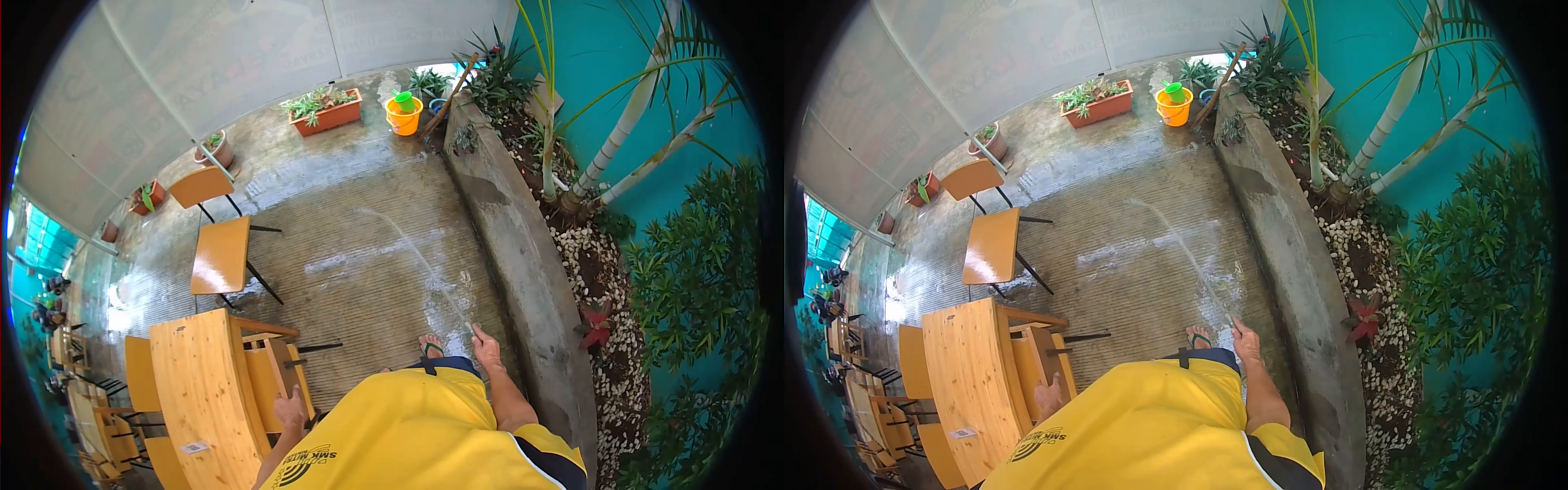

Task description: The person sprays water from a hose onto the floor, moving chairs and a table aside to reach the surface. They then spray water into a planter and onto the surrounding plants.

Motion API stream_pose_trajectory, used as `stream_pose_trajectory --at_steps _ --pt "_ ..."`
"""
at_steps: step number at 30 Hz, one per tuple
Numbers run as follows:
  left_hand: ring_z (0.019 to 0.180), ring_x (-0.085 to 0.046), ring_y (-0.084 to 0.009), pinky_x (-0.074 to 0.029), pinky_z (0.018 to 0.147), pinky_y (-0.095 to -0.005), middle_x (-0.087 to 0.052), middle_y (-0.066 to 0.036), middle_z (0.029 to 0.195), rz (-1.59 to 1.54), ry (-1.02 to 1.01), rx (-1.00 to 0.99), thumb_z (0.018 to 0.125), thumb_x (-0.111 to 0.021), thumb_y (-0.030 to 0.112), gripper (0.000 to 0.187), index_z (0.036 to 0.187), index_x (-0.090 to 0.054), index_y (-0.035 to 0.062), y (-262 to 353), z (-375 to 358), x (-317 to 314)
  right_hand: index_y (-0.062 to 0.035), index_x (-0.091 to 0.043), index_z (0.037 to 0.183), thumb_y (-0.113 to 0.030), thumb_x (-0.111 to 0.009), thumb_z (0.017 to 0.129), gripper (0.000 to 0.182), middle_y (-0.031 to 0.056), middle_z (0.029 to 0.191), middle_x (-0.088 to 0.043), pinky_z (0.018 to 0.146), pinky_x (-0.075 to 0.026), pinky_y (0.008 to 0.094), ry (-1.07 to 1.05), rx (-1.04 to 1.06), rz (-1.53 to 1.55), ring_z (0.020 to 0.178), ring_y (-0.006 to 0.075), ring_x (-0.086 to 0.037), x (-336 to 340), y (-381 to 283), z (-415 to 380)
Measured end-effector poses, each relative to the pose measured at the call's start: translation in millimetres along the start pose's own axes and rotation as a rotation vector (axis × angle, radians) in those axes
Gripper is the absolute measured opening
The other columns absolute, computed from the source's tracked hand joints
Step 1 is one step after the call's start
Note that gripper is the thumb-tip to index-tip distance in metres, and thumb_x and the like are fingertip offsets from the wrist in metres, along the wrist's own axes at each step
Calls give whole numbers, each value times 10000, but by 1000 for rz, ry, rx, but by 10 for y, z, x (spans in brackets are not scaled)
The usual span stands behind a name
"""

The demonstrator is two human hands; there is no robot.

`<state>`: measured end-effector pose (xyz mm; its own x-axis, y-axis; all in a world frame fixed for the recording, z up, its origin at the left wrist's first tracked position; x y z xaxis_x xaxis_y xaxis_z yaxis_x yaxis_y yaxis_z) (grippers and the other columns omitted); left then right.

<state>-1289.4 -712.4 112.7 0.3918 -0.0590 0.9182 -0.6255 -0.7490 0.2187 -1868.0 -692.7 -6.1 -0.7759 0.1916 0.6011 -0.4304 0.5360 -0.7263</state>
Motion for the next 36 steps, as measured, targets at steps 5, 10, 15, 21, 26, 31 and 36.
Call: stream_pose_trajectory --at_steps 5,10,15,21,26,31,36 --pt "1026 -646 -414 -502 892 -427 -680 -260 1095 -30 14 2 846 -728 407 605 1171 -605 -88 114 -130 111 -216 -596 1344 -176 -603 917 429 197 1256 -626 994 -473 361 -124 -6 -103 1168 338 -610 -227 -100 50" --pt "995 -655 -403 -502 885 -424 -689 -249 1064 -93 19 6 844 -738 373 548 1144 -617 -70 64 -93 75 -214 -583 1356 -201 -594 924 432 191 1262 -623 1005 -467 375 -48 -13 -72 1176 340 -601 -278 -151 20" --pt "987 -660 -398 -501 875 -419 -693 -243 1057 -170 6 29 847 -742 336 499 1127 -626 -60 82 -124 91 -207 -556 1384 -205 -583 939 445 199 1251 -626 984 -473 391 38 -99 -81 1156 364 -605 -205 -159 123" --pt "992 -660 -397 -501 870 -417 -695 -236 1064 -167 9 9 853 -739 320 474 1135 -628 -44 34 -79 47 -202 -523 1413 -203 -575 947 468 223 1244 -624 976 -472 399 75 -114 -78 1151 378 -603 -283 -216 145" --pt "989 -656 -402 -500 873 -419 -694 -237 1062 -159 23 -8 854 -736 331 486 1142 -627 -45 93 -144 114 -201 -512 1422 -205 -573 949 476 229 1237 -626 975 -470 404 128 -109 -55 1147 382 -604 -265 -233 175" --pt "995 -649 -409 -497 884 -424 -690 -239 1070 -98 2 9 862 -725 344 502 1143 -620 -59 59 -82 58 -204 -506 1426 -210 -562 955 475 224 1233 -630 973 -468 411 57 -98 -127 1141 391 -601 -333 -158 197" --pt "998 -647 -411 -500 877 -431 -683 -245 1086 -115 -1 -2 866 -720 347 506 1134 -614 -69 57 -84 61 -200 -500 1430 -208 -551 963 470 217 1251 -623 980 -465 409 128 -180 -82 1149 389 -595 -234 -153 149"
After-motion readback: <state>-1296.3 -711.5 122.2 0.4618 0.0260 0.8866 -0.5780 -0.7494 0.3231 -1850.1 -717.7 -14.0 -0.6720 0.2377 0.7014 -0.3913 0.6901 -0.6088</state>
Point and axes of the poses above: each hand's wrist, its own z-axis towards the middle knuckle, its own x-axis out of the back of the hand, y = z × x, the point moved 4 cm from there along z, towards the middle knuckle
